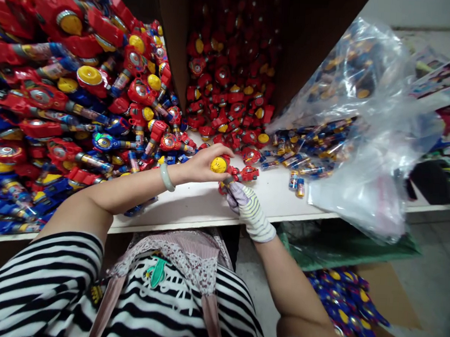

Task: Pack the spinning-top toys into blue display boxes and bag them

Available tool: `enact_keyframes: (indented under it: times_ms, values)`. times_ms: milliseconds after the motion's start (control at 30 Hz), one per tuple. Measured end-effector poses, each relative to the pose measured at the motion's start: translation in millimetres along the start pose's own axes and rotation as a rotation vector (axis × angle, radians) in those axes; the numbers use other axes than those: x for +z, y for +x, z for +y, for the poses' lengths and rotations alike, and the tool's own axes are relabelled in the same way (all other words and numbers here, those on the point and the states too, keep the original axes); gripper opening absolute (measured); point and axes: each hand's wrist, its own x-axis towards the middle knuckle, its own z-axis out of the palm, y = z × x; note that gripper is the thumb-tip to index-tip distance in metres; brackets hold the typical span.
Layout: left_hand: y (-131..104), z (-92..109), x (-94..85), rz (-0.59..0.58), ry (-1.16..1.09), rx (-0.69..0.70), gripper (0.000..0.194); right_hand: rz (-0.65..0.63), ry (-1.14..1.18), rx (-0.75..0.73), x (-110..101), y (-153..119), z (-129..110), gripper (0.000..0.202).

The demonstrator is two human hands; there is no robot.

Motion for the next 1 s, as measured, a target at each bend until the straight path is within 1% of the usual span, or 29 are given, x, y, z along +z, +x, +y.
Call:
enact_keyframes:
  times_ms: [33, 67, 100, 200, 233, 267, 300, 367, 400, 467, 500, 533, 567, 600, 633, 667, 700, 733, 767, 800, 833, 900, 933, 1000]
  values:
    - [-0.7, -2.4, -0.5, -0.014, 0.037, 0.006, 0.038, -0.001, -0.020, 0.013, 2.1, 0.2, 1.3, 0.065]
    - [-1.1, -4.9, -0.5, -0.020, 0.070, -0.017, 0.038, 0.007, -0.065, 0.012, 2.9, 0.6, 1.7, 0.065]
    - [-1.4, -7.3, 0.1, -0.024, 0.091, -0.072, 0.039, 0.028, -0.144, -0.005, 2.5, 1.2, 1.8, 0.064]
    - [-1.1, -14.1, 3.7, -0.012, 0.072, -0.321, 0.039, 0.142, -0.483, -0.099, -1.1, 4.1, 3.6, 0.057]
    - [-0.9, -16.6, 4.8, -0.010, 0.057, -0.371, 0.039, 0.171, -0.546, -0.124, -1.1, 5.7, 6.1, 0.056]
    - [-1.1, -19.4, 5.5, -0.007, 0.055, -0.379, 0.041, 0.178, -0.554, -0.145, 0.3, 7.6, 9.5, 0.055]
    - [-1.7, -22.2, 5.7, -0.002, 0.070, -0.339, 0.043, 0.170, -0.504, -0.168, 3.3, 9.7, 13.4, 0.053]
    - [-5.1, -26.7, 3.5, -0.005, 0.114, -0.182, 0.045, 0.126, -0.335, -0.219, 12.1, 14.2, 20.4, 0.051]
    - [-7.8, -27.5, 0.1, -0.025, 0.126, -0.101, 0.044, 0.096, -0.262, -0.241, 16.5, 16.2, 22.5, 0.050]
    - [-13.5, -23.9, -15.0, -0.095, 0.131, 0.023, 0.042, 0.041, -0.180, -0.266, 20.0, 19.7, 23.3, 0.051]
    - [-15.2, -19.4, -28.5, -0.096, 0.143, 0.058, 0.039, 0.023, -0.164, -0.273, 17.7, 21.2, 22.4, 0.052]
    - [-15.1, -13.2, -46.9, -0.032, 0.169, 0.086, 0.035, 0.017, -0.153, -0.272, 12.2, 22.3, 21.2, 0.054]
    - [-12.6, -5.7, -70.0, 0.105, 0.210, 0.117, 0.032, 0.030, -0.137, -0.261, 4.1, 22.9, 20.0, 0.058]
    - [-6.9, 2.3, -97.3, 0.293, 0.265, 0.142, 0.031, 0.061, -0.123, -0.242, -5.6, 22.9, 19.2, 0.062]
    - [2.2, 10.3, -127.4, 0.536, 0.323, 0.171, 0.032, 0.104, -0.116, -0.219, -15.6, 22.3, 18.9, 0.065]
    - [14.5, 17.4, -158.5, 0.743, 0.392, 0.185, 0.041, 0.142, -0.118, -0.196, -24.7, 21.2, 18.8, 0.064]
    - [29.6, 23.2, -188.6, 0.865, 0.463, 0.157, 0.054, 0.171, -0.126, -0.181, -31.6, 19.9, 18.7, 0.061]
    - [46.7, 27.1, -215.6, 0.940, 0.536, 0.107, 0.065, 0.183, -0.139, -0.178, -35.8, 18.6, 18.5, 0.056]
    - [64.5, 29.1, -238.3, 0.970, 0.602, 0.040, 0.074, 0.177, -0.153, -0.187, -37.0, 17.5, 17.9, 0.051]
    - [81.9, 29.4, -255.9, 0.958, 0.632, -0.051, 0.080, 0.154, -0.166, -0.198, -35.7, 16.5, 17.2, 0.046]
    - [97.6, 28.7, -268.6, 0.911, 0.641, -0.113, 0.082, 0.125, -0.174, -0.207, -32.7, 15.7, 16.6, 0.044]
    - [120.3, 26.7, -283.4, 0.802, 0.646, -0.122, 0.076, 0.075, -0.174, -0.211, -25.6, 13.6, 16.6, 0.042]
    - [126.6, 26.5, -288.2, 0.779, 0.657, -0.105, 0.072, 0.060, -0.168, -0.202, -23.2, 11.8, 17.6, 0.041]
    - [131.2, 28.2, -298.0, 0.832, 0.713, -0.075, 0.066, 0.052, -0.153, -0.172, -22.7, 7.2, 20.9, 0.041]
